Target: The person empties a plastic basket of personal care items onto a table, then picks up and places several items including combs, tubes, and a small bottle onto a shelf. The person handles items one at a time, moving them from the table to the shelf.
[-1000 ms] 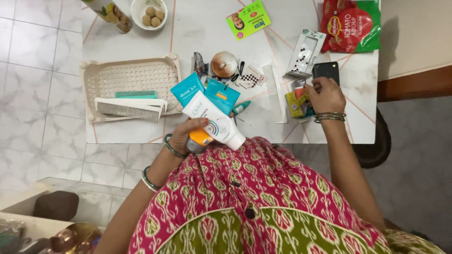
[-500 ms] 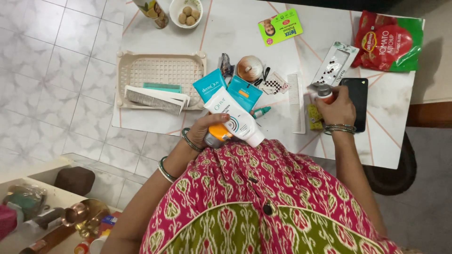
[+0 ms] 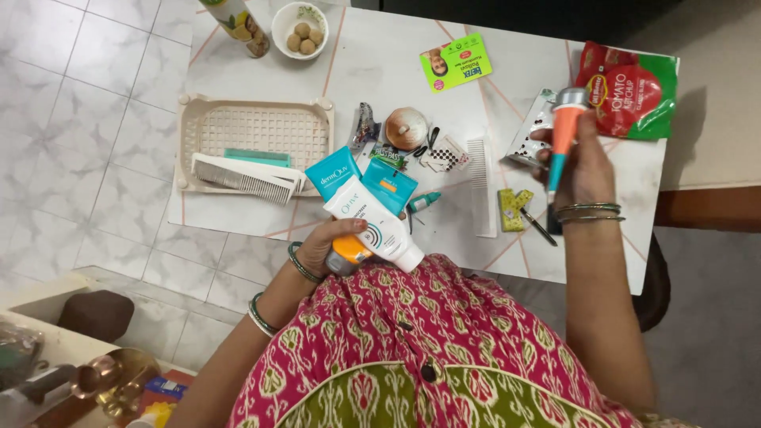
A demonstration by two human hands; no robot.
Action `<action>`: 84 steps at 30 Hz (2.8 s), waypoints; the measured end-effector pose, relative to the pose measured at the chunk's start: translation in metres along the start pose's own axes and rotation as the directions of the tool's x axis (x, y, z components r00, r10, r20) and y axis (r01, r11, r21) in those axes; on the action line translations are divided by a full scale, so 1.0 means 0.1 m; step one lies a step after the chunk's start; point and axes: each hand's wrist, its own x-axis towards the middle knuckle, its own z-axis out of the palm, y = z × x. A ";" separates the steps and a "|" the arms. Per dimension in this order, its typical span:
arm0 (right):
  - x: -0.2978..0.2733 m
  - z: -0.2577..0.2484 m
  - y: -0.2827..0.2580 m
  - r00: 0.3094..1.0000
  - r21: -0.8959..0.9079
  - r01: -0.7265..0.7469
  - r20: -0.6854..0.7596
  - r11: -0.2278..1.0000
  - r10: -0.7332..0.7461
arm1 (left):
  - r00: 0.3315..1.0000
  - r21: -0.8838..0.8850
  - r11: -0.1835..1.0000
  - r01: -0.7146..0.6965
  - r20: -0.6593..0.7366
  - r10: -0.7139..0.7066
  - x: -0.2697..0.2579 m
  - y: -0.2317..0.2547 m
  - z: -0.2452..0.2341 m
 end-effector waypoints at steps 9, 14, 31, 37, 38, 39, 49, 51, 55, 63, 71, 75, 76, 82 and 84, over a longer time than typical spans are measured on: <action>-0.35 1.27 0.36 0.838 -0.010 -0.285 0.483 0.958 0.254 | 0.984 -0.032 0.990 -0.138 -0.122 0.133 -0.50 -0.08 -0.30; -0.35 1.48 0.98 0.791 -0.145 -0.384 0.457 0.912 0.406 | 0.957 -0.112 0.958 -0.263 -0.156 0.245 -0.93 -0.06 -0.43; -1.75 2.96 1.55 0.373 -0.395 -0.273 0.797 0.877 0.475 | 0.754 -0.023 0.775 -0.632 -0.253 0.607 -2.78 -0.24 -0.80; -2.00 3.21 1.62 0.490 -0.514 -0.068 0.730 0.855 0.477 | 0.689 0.044 0.734 -0.678 -0.311 0.655 -2.94 -0.28 -0.65; -2.05 3.26 1.60 0.541 -0.534 -0.008 0.709 0.845 0.453 | 0.674 0.076 0.731 -0.678 -0.334 0.659 -2.94 -0.29 -0.65; -2.05 3.21 1.62 0.549 -0.540 -0.016 0.698 0.841 0.459 | 0.683 0.067 0.739 -0.670 -0.335 0.649 -2.93 -0.31 -0.68; -2.12 2.74 1.64 0.525 -0.726 0.071 0.610 0.684 0.593 | 0.792 0.147 0.834 -0.532 -0.261 0.552 -2.60 -0.27 -0.57; -2.06 2.57 1.65 0.535 -0.721 0.130 0.629 0.681 0.564 | 0.812 0.158 0.852 -0.499 -0.258 0.524 -2.60 -0.33 -0.62; -2.02 2.32 1.48 0.670 -0.664 -0.171 0.464 0.728 0.580 | 0.908 0.150 0.903 -0.402 -0.064 0.414 -2.80 -0.23 -0.62; -2.20 2.08 1.35 0.837 -0.484 -0.193 0.373 0.853 0.401 | 0.897 0.327 0.846 -0.420 0.005 0.443 -2.79 -0.28 -0.68; -1.49 1.50 2.09 0.968 -0.716 0.242 0.226 0.655 -0.111 | 0.816 0.083 0.851 -0.519 -0.248 0.522 -2.32 -0.25 -0.64; -0.67 1.00 2.50 0.900 -0.844 0.395 0.276 0.364 -0.337 | 0.743 0.043 0.814 -0.579 -0.384 0.548 -2.02 -0.26 -0.45; -0.48 0.89 2.53 0.880 -0.863 0.428 0.331 0.269 -0.340 | 0.755 -0.031 0.816 -0.577 -0.403 0.518 -1.93 -0.27 -0.39; -1.24 1.79 1.36 0.601 -0.625 0.779 0.724 0.047 -0.338 | 0.806 -0.117 0.889 -0.442 -0.488 0.336 -1.48 -0.27 -0.20; -1.56 2.00 0.99 0.496 -0.488 0.866 0.814 0.107 -0.303 | 0.820 -0.142 0.909 -0.392 -0.501 0.276 -1.31 -0.30 -0.10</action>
